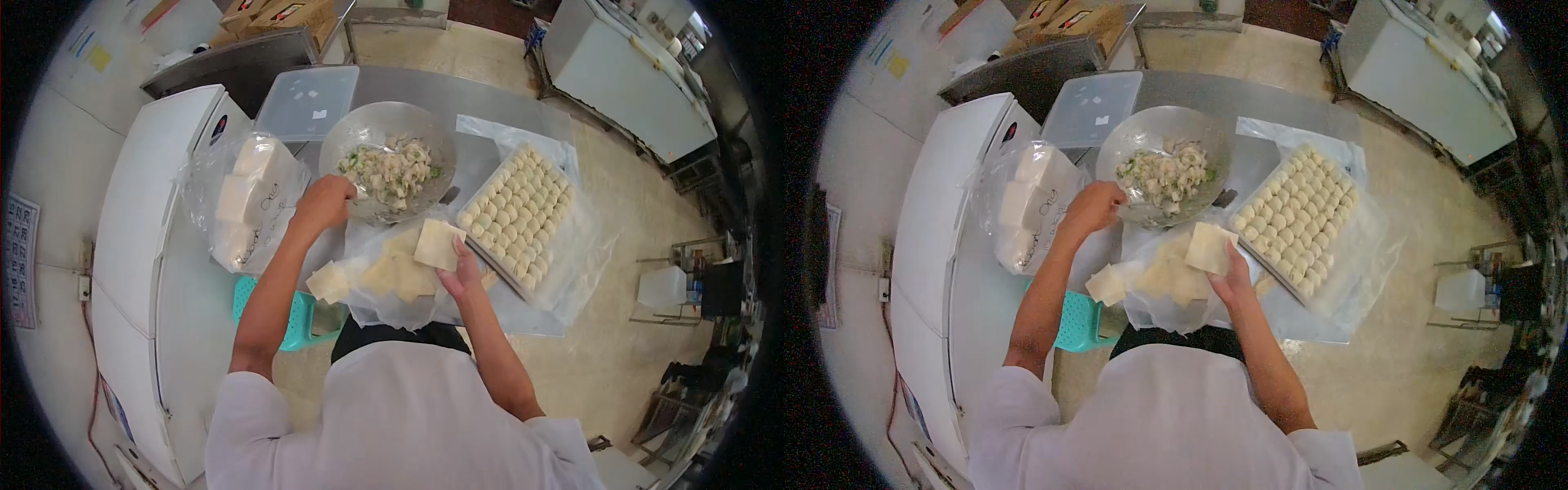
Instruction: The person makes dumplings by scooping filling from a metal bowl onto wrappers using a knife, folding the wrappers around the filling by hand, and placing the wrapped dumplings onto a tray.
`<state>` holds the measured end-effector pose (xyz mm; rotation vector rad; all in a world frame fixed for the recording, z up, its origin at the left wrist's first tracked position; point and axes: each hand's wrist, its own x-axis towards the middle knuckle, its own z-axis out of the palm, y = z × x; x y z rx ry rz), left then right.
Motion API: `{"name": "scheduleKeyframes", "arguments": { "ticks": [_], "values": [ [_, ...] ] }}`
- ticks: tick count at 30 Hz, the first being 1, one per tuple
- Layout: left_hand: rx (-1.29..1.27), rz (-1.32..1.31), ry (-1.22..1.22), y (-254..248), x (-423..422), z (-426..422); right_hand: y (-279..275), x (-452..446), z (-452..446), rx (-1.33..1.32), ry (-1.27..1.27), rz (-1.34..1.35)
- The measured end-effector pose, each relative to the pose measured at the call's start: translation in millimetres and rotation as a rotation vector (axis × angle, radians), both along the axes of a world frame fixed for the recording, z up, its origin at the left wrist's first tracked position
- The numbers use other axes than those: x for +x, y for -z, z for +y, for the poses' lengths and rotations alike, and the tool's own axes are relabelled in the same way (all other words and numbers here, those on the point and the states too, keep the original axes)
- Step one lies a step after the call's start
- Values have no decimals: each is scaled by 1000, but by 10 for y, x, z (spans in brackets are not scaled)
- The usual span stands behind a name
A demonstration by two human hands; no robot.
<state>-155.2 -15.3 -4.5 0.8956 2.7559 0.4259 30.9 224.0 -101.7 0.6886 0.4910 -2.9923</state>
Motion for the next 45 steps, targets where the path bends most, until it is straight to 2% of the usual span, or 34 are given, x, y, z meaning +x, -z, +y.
{"name": "scheduleKeyframes", "arguments": {
  "ticks": [4, 6, 7, 10, 12, 13, 15, 18, 22, 25, 28, 33, 36, 38, 40, 42, 44, 45],
  "values": [
    [177, 190, -77, 164, 20, 98, 223, -204, -101, -50, 30, 0],
    [91, 39, 93, 171, 100, 156, 288, -361, -126, -30, 37, -65],
    [90, 37, 100, 96, 88, 154, 315, -403, -140, -19, 49, -143],
    [77, -35, 61, -9, 50, 118, 313, -459, -173, -15, 48, -99],
    [166, 259, 18, 98, 49, 198, 250, -443, -200, 28, 43, -184],
    [164, 259, 11, 130, 75, 187, 182, -466, -219, 70, 47, -249],
    [88, 19, 46, 163, 94, 202, 190, -487, -234, 65, 45, -235],
    [80, 36, 13, -129, 260, -61, 159, -420, -202, 81, 47, -239],
    [132, 67, -115, -29, 275, -127, 28, -404, -270, 74, 82, -327],
    [42, 130, -44, 202, 365, -30, -85, -384, -328, 17, 73, -277],
    [163, 75, -43, 198, 755, 93, -178, -398, -341, -63, 69, -290],
    [589, -20, -70, 168, 1225, 268, -498, -308, -236, -54, 109, -197],
    [531, 22, -18, 213, 1386, 208, -393, -312, -135, -40, 158, -122],
    [490, -9, -56, -72, 1481, 232, -246, -310, -87, -42, 203, -116],
    [721, 38, -131, -228, 1577, 375, -234, -345, -89, -45, 282, -54],
    [658, 4, -68, 50, 1538, 417, -329, -365, -91, -31, 276, -40],
    [589, -16, 1, 49, 1523, 387, -510, -415, -101, -25, 272, -12],
    [545, -6, -32, -97, 1552, 340, -573, -421, -91, 9, 296, -102]
  ]
}}
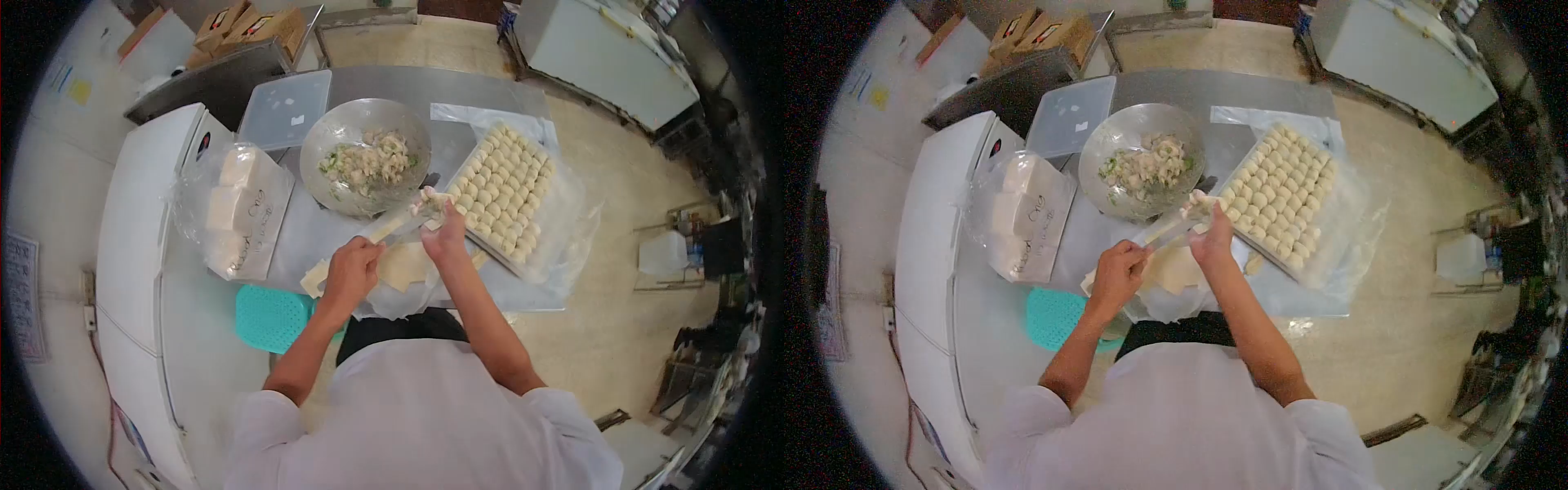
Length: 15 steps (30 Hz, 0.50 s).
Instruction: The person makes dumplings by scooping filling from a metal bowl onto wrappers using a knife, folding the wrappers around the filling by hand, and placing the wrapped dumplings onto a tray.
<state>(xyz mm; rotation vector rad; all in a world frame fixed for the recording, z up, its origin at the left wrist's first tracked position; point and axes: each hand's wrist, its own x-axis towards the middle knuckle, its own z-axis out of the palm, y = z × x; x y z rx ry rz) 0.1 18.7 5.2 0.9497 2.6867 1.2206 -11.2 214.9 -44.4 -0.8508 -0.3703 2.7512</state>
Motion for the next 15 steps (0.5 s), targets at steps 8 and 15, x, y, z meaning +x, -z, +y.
{"name": "scheduleKeyframes", "arguments": {
  "ticks": [8, 15],
  "values": [
    [-41, 31, -22, 76, 34, 77, 131, -66, -6, -19, -18, 43],
    [12, 12, -53, -104, 126, 185, 72, -16, 17, 55, 3, 48]
  ]
}}
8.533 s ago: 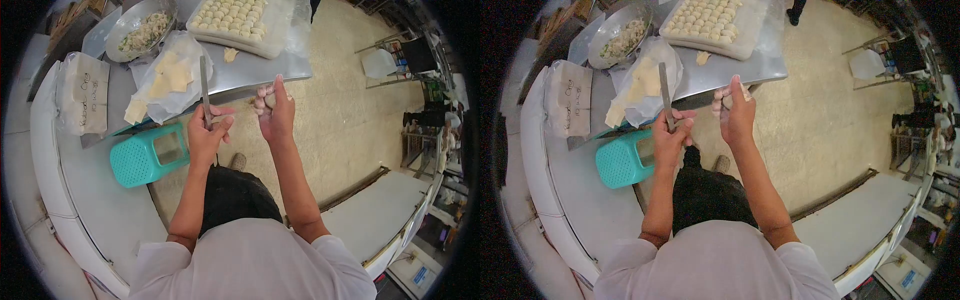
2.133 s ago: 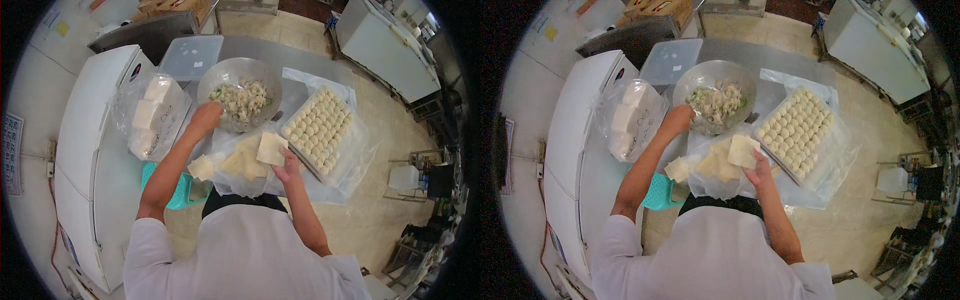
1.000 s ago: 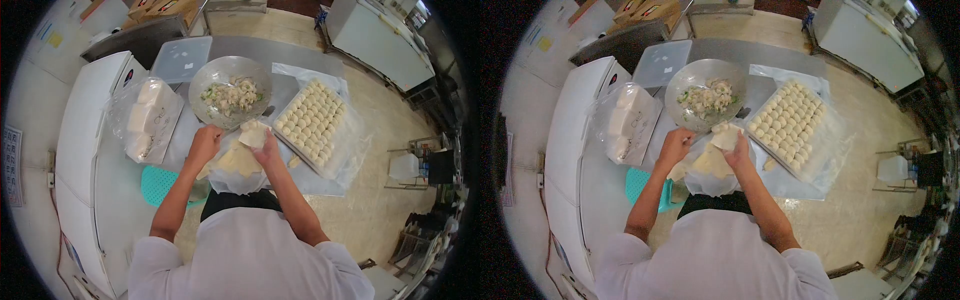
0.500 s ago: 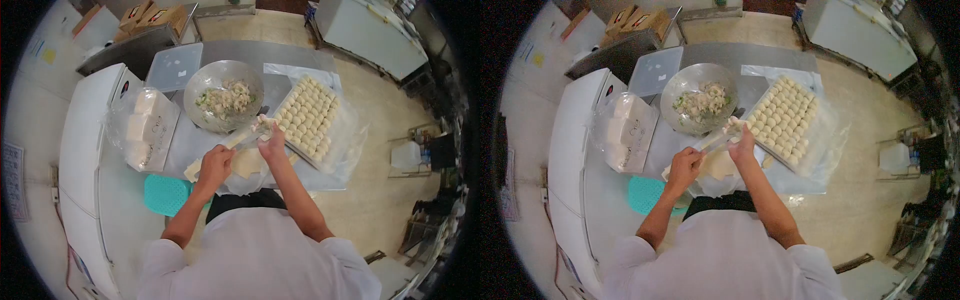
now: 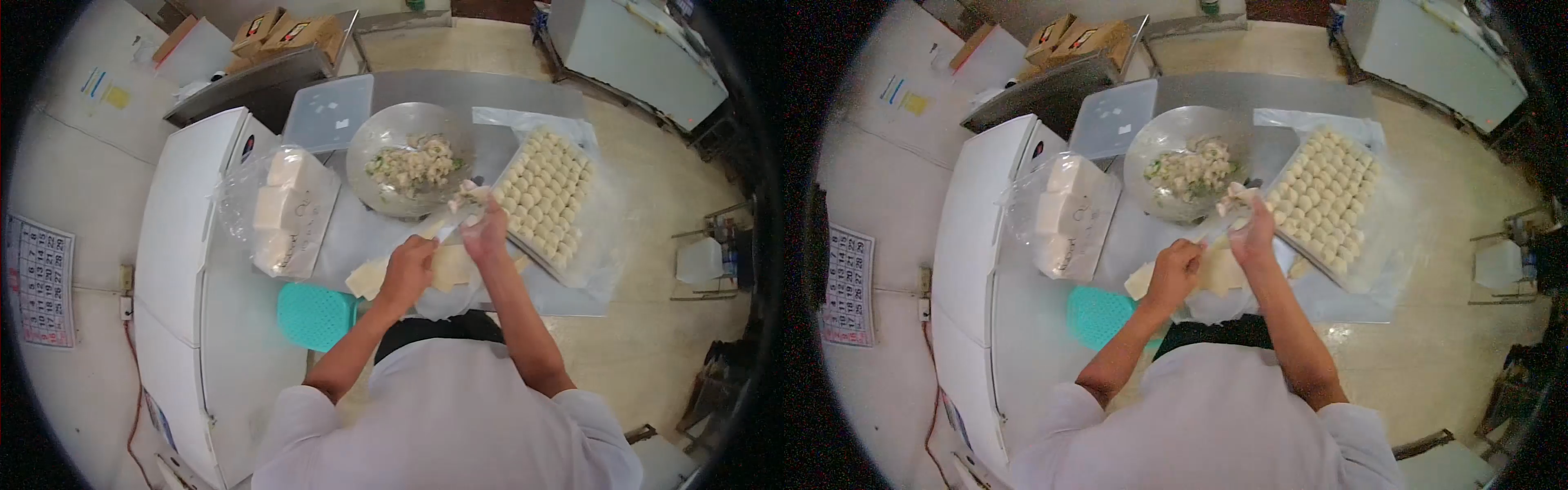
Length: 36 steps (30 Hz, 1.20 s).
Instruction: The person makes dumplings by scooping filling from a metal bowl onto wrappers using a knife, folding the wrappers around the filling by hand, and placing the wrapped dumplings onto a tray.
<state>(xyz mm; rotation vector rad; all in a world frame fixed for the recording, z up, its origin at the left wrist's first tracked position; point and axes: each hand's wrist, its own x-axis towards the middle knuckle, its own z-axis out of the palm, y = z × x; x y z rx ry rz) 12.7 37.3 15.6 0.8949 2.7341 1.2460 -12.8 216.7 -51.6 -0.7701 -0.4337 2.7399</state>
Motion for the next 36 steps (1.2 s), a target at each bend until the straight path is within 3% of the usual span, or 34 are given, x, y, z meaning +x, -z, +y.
{"name": "scheduleKeyframes", "arguments": {
  "ticks": [2, 4, 6, 7, 9, 10, 12, 13, 14, 15, 16, 18, 19, 21, 23, 25, 29, 31, 32, 36],
  "values": [
    [-1, 2, 7, 109, -147, -72, -118, 83, 19, 86, -216, 309],
    [86, 30, -22, -177, -150, -121, -165, 174, 44, -20, -275, 369],
    [78, -29, -71, -446, -126, -176, -192, 201, -17, 709, -232, 285],
    [90, -71, -71, -476, -128, -187, -223, 181, -32, 711, -243, 293],
    [33, -52, -7, -443, -168, -197, -263, 158, -60, 1394, -215, 120],
    [-32, -46, 66, -427, -141, -225, -220, 152, -58, 1388, -234, 117],
    [-79, -35, 51, -504, -158, -320, -161, 12, 32, 1692, -342, 155],
    [-121, -17, 47, -572, -188, -359, -164, -38, 66, 1698, -345, 152],
    [-114, -28, 52, -651, -199, -416, -148, -39, 105, 1479, -504, 106],
    [27, -63, -55, -742, -208, -487, -128, -18, 142, 1249, -646, 56],
    [166, -98, -159, -771, -229, -507, -175, -5, 136, 1249, -644, 36],
    [306, -225, -190, -724, -282, -445, -267, 16, 39, 618, -525, 187],
    [443, -335, -235, -706, -313, -410, -285, 20, 8, 621, -520, 177],
    [453, -417, -160, -455, -372, -293, -314, 49, -36, 688, -475, 135],
    [470, -527, -23, -282, -380, -20, -232, -10, -110, 527, -308, 173],
    [459, -499, -69, -210, -383, 97, -515, 59, 52, 229, -346, 149],
    [467, -476, 21, -208, -394, 63, -619, 392, 636, 355, -197, 180],
    [390, -521, -44, -62, -386, 40, -580, 728, 1311, 645, 161, -195],
    [387, -531, -35, -2, -369, 19, -787, 823, 1443, 763, 283, -247],
    [373, -574, -55, 193, -357, -24, -558, 1149, 2366, 1020, 125, -467]
  ]
}}
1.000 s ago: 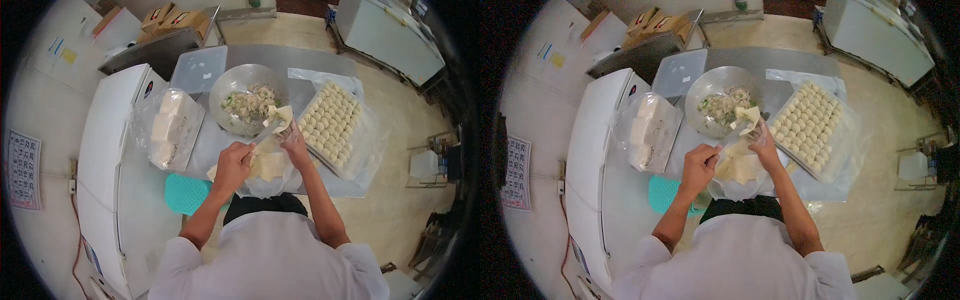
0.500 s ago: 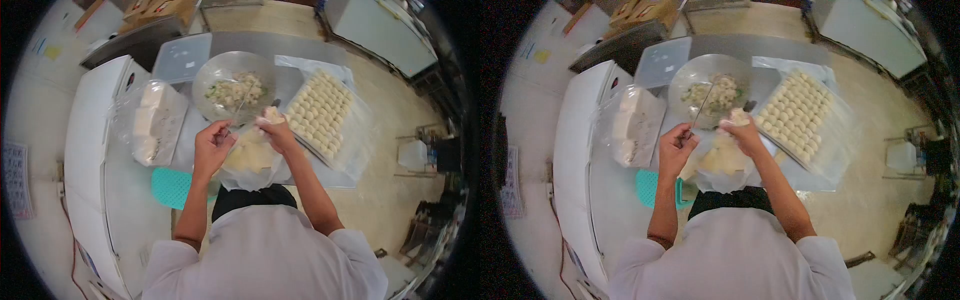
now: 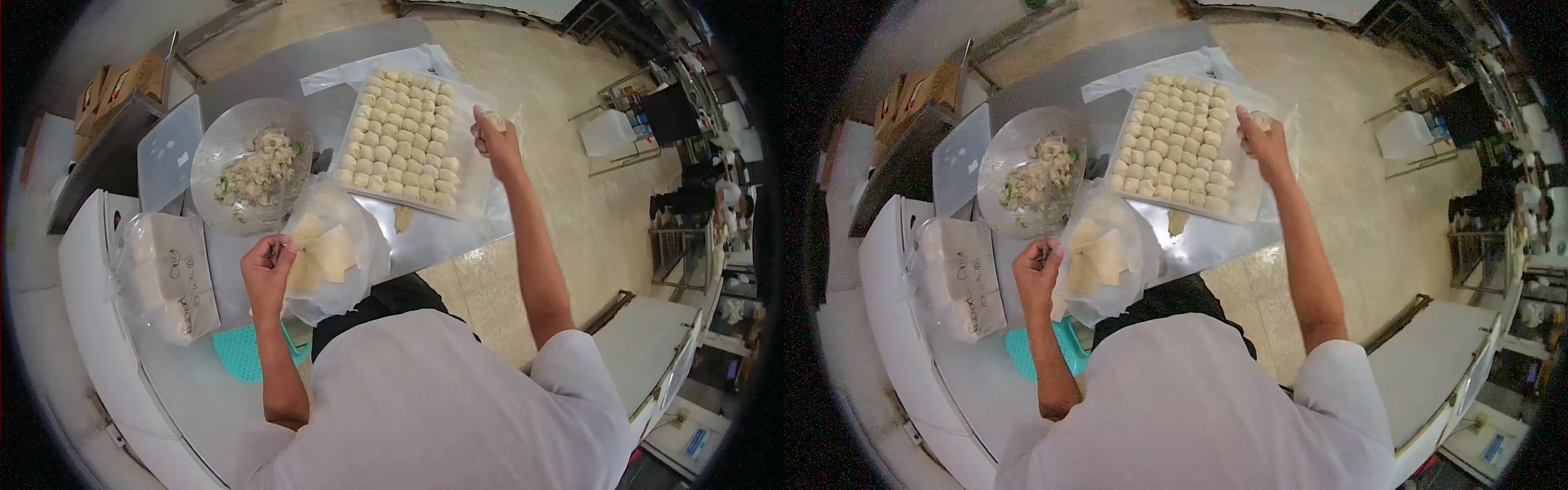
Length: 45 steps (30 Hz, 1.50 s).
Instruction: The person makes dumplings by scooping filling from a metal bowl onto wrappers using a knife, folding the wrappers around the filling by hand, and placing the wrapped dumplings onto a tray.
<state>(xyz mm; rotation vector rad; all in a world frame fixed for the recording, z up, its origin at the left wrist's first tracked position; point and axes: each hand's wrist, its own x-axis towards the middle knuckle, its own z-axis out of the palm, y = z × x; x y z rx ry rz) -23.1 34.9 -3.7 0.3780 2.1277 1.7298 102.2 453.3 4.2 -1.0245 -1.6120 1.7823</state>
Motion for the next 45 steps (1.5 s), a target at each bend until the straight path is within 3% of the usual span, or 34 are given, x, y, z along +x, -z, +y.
{"name": "scheduleKeyframes", "arguments": {
  "ticks": [2, 3, 7, 9, 10, 12, 13, 20, 24, 30, 32, 35, 36, 38, 40, 45],
  "values": [
    [-6, -22, -3, -11, 0, 21, 25, 60, 223, 32, -250, -228],
    [-14, -3, -12, -62, -2, 49, 20, 83, 304, -121, -270, -264],
    [-5, -31, -36, -118, -2, 77, 211, 93, 512, -286, -366, -244],
    [11, -3, -40, -65, 11, 52, 460, 50, 559, 475, -590, -453],
    [27, 21, -39, -53, 21, 34, 513, 31, 520, 478, -597, -450],
    [25, -7, -64, -55, 57, 6, 596, -22, 366, 1142, -627, -385],
    [20, -40, -79, -63, 73, -19, 391, -29, 182, 1051, -675, -522],
    [-73, 37, -136, 66, 126, -369, 477, -25, 1, 1117, -688, -268],
    [-31, 96, -220, 139, 155, -465, 707, -32, 78, 1120, -646, -341],
    [-77, 98, -232, 199, 161, -670, 42, -136, -784, 1122, -572, -216],
    [-142, 66, -225, 250, 166, -719, 310, -222, -1238, 928, -632, -94],
    [-186, 27, -240, 159, 202, -676, 834, -444, -2131, 841, -1036, 52],
    [-182, 36, -240, 175, 208, -672, 696, -460, -2487, 823, -1058, 51],
    [-143, 77, -238, 228, 223, -703, 939, -526, -2870, 935, -1026, 120],
    [-134, 71, -252, 240, 235, -749, 1149, -598, -3028, 1116, -1047, -130],
    [-154, 114, -275, 287, 257, -917, 1073, -625, -2942, 1056, -937, -162]
  ]
}}
